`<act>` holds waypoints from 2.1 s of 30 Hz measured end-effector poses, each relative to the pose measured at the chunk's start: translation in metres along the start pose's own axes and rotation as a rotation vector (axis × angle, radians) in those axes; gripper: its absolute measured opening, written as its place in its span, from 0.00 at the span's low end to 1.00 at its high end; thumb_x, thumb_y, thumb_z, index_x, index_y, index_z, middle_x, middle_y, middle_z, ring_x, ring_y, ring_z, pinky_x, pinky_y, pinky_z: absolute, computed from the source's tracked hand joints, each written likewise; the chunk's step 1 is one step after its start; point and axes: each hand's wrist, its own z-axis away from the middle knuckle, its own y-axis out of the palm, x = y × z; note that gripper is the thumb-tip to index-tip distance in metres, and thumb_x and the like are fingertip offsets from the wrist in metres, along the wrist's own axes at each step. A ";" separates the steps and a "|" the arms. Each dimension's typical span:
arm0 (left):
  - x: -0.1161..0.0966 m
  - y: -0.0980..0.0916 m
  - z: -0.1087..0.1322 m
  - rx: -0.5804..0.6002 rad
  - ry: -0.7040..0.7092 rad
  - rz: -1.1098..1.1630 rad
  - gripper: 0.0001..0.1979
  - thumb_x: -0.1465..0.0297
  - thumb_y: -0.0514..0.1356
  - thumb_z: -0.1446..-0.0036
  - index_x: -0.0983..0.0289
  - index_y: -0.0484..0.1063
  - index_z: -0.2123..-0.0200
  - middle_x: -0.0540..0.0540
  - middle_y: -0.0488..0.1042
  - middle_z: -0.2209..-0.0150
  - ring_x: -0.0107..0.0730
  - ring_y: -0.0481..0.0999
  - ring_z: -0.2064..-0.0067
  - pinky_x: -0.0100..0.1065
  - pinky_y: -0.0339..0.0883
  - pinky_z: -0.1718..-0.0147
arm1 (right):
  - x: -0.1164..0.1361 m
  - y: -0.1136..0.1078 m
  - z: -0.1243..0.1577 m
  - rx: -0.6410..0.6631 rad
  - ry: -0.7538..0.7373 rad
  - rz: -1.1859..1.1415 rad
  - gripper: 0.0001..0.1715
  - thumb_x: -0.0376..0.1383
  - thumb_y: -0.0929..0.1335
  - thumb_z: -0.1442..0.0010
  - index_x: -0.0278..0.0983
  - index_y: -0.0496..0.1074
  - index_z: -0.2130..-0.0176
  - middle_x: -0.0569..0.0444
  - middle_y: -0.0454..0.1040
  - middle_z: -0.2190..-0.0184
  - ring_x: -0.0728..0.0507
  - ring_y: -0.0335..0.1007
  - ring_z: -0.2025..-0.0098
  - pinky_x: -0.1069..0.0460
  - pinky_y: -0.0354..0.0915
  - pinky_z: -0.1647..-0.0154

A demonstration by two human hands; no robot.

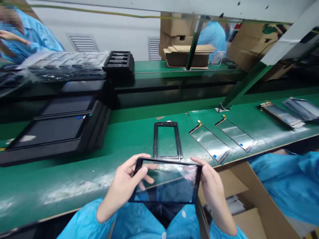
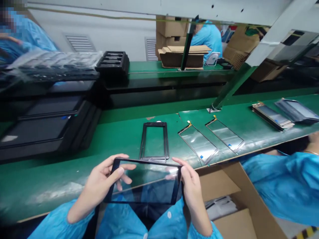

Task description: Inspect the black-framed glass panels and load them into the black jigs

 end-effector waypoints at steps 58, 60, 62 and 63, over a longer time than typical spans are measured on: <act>-0.023 -0.146 -0.051 -0.567 0.505 -0.691 0.17 0.62 0.61 0.41 0.57 0.84 0.51 0.58 0.82 0.43 0.55 0.76 0.36 0.53 0.60 0.30 | -0.082 0.056 -0.038 0.255 -0.963 0.711 0.23 0.26 0.66 0.33 0.47 0.81 0.47 0.50 0.85 0.55 0.36 0.82 0.49 0.29 0.73 0.37; -0.011 -0.101 -0.073 -0.387 0.436 -0.591 0.15 0.60 0.65 0.44 0.57 0.86 0.57 0.59 0.86 0.51 0.55 0.82 0.44 0.50 0.71 0.39 | -0.084 0.055 -0.039 0.240 -0.931 0.708 0.25 0.24 0.63 0.32 0.46 0.80 0.48 0.51 0.82 0.59 0.40 0.82 0.55 0.32 0.73 0.37; 0.000 -0.063 -0.099 -0.252 0.364 -0.499 0.16 0.59 0.68 0.46 0.59 0.86 0.57 0.60 0.87 0.58 0.53 0.85 0.51 0.45 0.79 0.50 | -0.084 0.056 -0.038 0.227 -0.921 0.705 0.26 0.23 0.62 0.32 0.45 0.80 0.48 0.51 0.81 0.60 0.41 0.80 0.58 0.32 0.73 0.37; 0.004 -0.048 -0.112 -0.208 0.327 -0.444 0.18 0.59 0.69 0.46 0.61 0.86 0.55 0.60 0.87 0.60 0.52 0.85 0.54 0.44 0.80 0.55 | -0.084 0.056 -0.037 0.226 -0.932 0.705 0.26 0.23 0.62 0.32 0.44 0.80 0.48 0.51 0.80 0.61 0.41 0.80 0.59 0.32 0.74 0.37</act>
